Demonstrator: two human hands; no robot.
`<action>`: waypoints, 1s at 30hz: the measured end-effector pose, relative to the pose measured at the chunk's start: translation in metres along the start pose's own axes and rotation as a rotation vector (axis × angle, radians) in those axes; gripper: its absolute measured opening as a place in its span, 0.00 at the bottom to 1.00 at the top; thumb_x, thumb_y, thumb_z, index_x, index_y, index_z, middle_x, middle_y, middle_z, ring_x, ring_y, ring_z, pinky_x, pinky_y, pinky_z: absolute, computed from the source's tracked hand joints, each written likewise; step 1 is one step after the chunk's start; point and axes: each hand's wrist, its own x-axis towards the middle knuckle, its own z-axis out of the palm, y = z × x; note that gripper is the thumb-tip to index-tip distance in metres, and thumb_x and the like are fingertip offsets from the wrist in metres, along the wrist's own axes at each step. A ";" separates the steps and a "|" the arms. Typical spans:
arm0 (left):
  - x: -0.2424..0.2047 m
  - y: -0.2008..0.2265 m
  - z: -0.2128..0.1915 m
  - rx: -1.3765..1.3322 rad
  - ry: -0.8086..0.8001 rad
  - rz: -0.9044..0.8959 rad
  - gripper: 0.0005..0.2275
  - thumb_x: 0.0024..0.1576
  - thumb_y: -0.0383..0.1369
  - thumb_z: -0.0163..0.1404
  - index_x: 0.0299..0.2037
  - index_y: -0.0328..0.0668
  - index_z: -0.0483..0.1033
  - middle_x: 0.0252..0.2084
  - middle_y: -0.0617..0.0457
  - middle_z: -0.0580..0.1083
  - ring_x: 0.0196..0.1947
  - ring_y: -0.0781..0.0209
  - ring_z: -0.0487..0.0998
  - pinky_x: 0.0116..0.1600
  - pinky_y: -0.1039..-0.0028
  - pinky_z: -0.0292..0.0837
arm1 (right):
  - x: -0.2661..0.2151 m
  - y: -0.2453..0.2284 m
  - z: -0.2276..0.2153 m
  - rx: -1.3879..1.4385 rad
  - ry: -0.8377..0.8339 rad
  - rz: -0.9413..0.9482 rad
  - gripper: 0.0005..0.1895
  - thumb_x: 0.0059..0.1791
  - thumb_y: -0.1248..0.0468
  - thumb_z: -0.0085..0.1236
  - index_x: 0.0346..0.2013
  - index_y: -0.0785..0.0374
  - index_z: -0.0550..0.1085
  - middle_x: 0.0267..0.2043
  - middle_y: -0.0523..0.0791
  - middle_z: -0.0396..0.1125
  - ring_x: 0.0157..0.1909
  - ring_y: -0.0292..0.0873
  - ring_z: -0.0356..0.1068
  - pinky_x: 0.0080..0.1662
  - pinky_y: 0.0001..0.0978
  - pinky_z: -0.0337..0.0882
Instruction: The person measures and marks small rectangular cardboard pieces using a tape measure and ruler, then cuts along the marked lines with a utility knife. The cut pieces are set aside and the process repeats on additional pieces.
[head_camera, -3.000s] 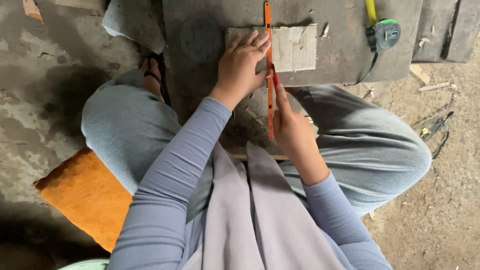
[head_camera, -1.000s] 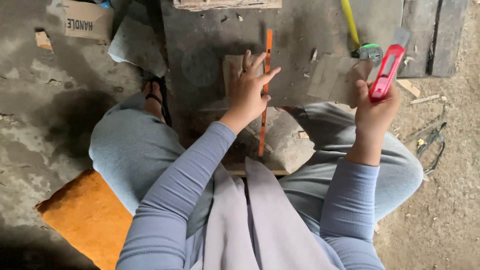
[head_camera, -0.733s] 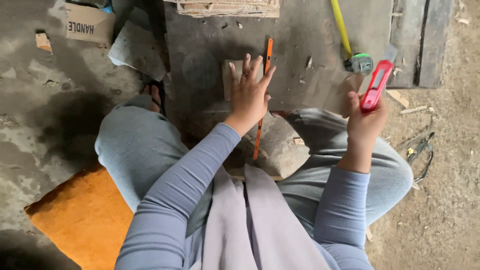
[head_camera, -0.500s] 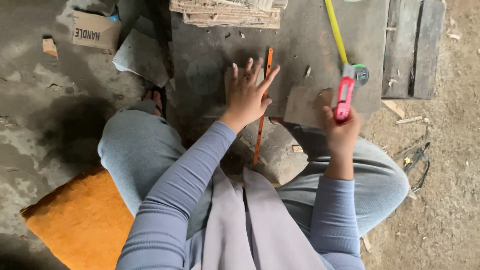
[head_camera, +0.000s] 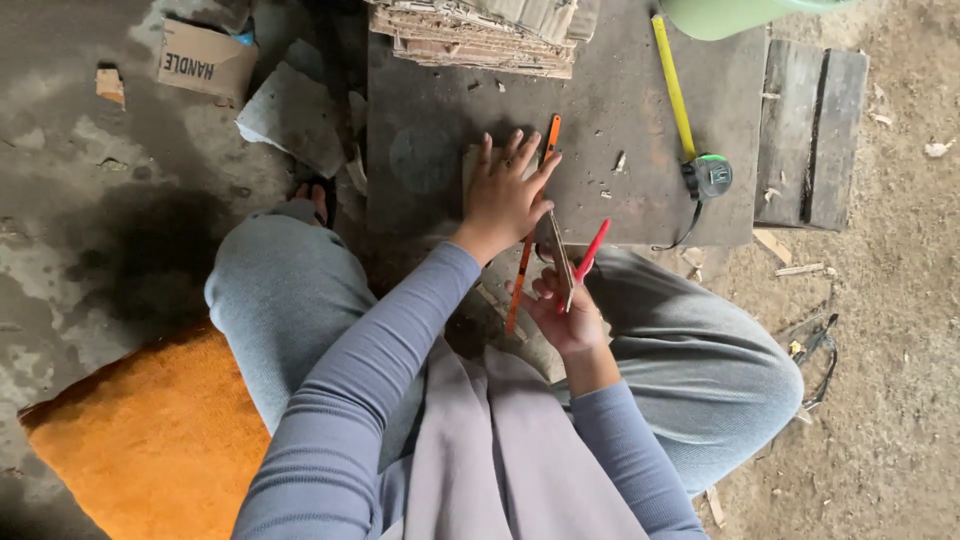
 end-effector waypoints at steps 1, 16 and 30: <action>-0.002 0.002 -0.003 0.003 0.002 0.001 0.24 0.53 0.46 0.41 0.60 0.58 0.51 0.62 0.45 0.50 0.63 0.48 0.45 0.61 0.47 0.28 | 0.005 0.003 -0.017 0.000 -0.003 -0.002 0.06 0.41 0.61 0.52 0.27 0.55 0.64 0.22 0.37 0.53 0.26 0.33 0.55 0.41 0.40 0.62; -0.063 0.024 -0.021 -1.456 -0.123 -0.288 0.15 0.52 0.41 0.46 0.16 0.44 0.64 0.13 0.57 0.65 0.17 0.69 0.66 0.26 0.84 0.59 | -0.005 0.008 -0.010 -0.203 -0.076 -0.189 0.15 0.43 0.69 0.51 0.21 0.56 0.54 0.15 0.42 0.56 0.16 0.37 0.60 0.23 0.24 0.62; -0.091 -0.041 -0.037 -1.325 0.289 -0.542 0.07 0.54 0.31 0.43 0.36 0.34 0.68 0.27 0.46 0.74 0.21 0.64 0.75 0.30 0.77 0.73 | 0.082 -0.047 0.003 -1.213 0.274 -0.530 0.13 0.42 0.67 0.57 0.20 0.60 0.61 0.13 0.42 0.56 0.16 0.34 0.55 0.21 0.20 0.52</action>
